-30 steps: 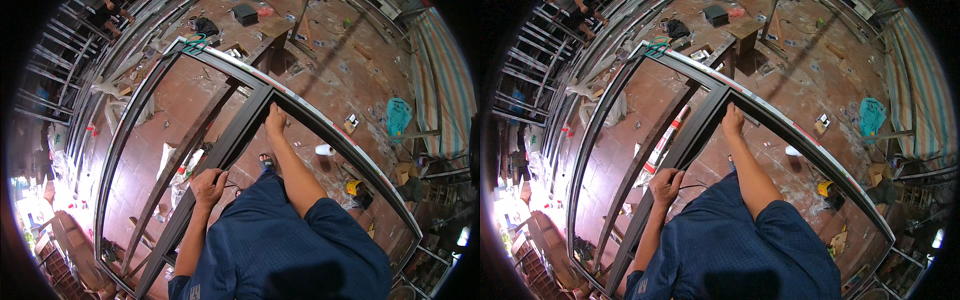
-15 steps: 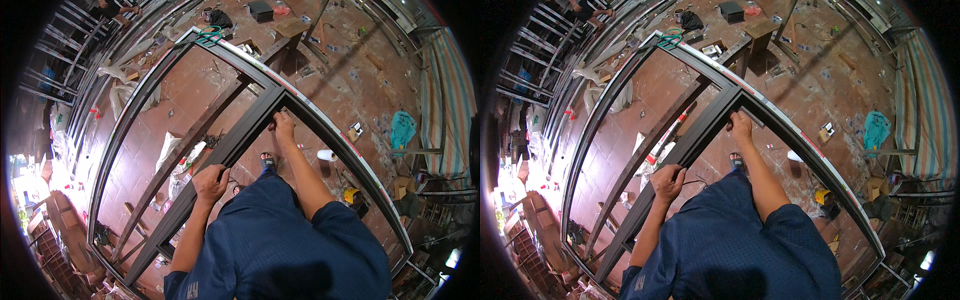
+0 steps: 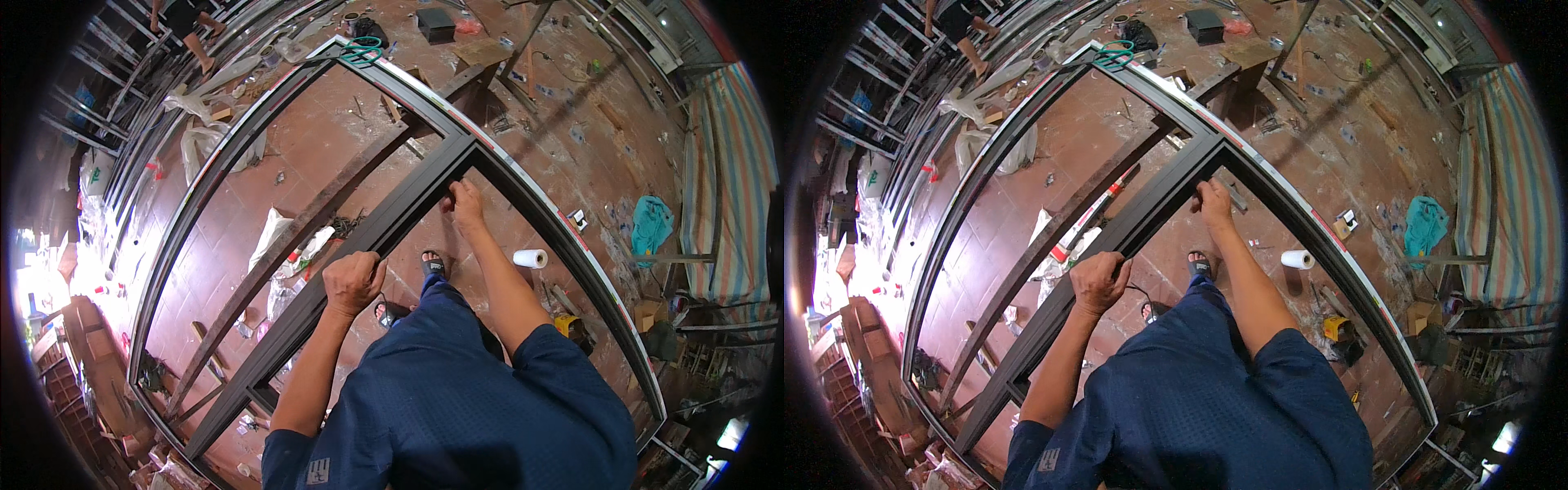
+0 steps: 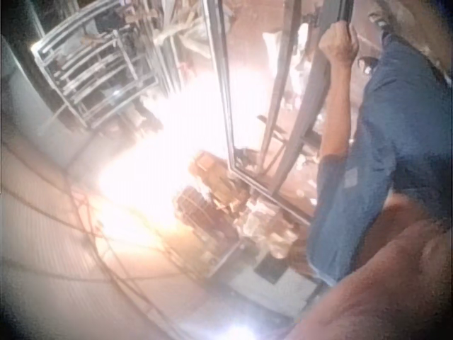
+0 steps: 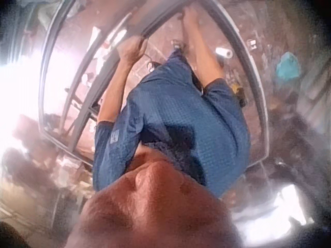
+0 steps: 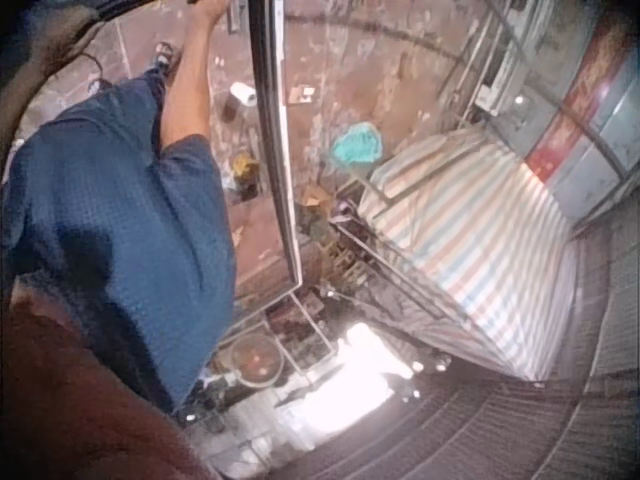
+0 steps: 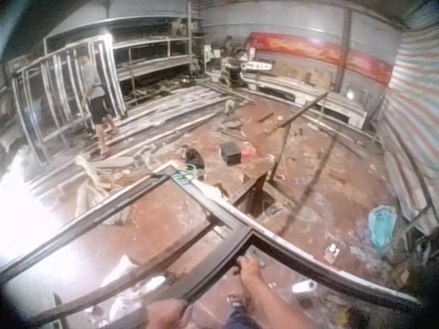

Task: The person positions a large metal window frame on the floor, then uses green-handled scissors to cut a black rubber seal. They press the seal into the frame's groove along multiple edges, adjusting and trimming as needed.

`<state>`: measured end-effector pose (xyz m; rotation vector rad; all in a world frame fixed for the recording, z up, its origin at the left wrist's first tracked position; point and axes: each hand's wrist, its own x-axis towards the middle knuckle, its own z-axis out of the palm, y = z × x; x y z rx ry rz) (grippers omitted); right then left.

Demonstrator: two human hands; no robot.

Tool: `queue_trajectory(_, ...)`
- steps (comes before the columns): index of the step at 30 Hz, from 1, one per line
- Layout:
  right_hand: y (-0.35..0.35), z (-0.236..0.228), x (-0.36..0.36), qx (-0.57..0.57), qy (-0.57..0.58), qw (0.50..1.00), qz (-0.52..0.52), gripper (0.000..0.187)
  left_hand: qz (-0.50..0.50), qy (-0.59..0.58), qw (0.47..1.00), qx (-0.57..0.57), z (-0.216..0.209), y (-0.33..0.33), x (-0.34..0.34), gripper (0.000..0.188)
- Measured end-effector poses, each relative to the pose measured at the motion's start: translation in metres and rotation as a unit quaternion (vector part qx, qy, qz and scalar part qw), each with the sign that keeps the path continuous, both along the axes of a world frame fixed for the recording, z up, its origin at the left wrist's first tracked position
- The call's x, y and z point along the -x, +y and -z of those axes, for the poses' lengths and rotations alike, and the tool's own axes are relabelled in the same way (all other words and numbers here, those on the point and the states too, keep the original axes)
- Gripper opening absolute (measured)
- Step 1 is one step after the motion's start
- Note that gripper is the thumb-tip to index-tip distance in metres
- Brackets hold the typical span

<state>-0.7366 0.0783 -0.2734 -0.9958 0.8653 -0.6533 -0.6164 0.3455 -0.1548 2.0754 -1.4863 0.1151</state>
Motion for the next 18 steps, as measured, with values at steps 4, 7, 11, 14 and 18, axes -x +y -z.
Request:
queue_trajectory(4,-0.01,-0.009,0.007,0.006,0.043,0.997,-0.06,0.017,-0.016,-0.025,0.999,0.012,0.0,-0.006,0.002,0.02)
queue_trajectory(7,-0.013,-0.002,0.016,-0.012,0.024,0.994,-0.103,0.015,-0.038,-0.03,0.999,0.002,0.004,-0.009,0.006,0.019)
queue_trajectory(11,-0.012,0.001,0.013,-0.006,0.027,0.99,-0.137,0.015,-0.145,0.063,0.987,-0.037,-0.007,-0.013,0.016,0.017)
queue_trajectory(14,-0.017,0.009,0.017,-0.033,0.005,0.981,-0.193,0.016,-0.271,0.216,0.935,-0.081,-0.024,-0.02,0.04,0.016)
queue_trajectory(18,-0.028,-0.008,0.02,-0.089,-0.004,0.957,-0.276,0.022,-0.258,0.18,0.948,-0.036,-0.028,-0.035,0.06,0.013)
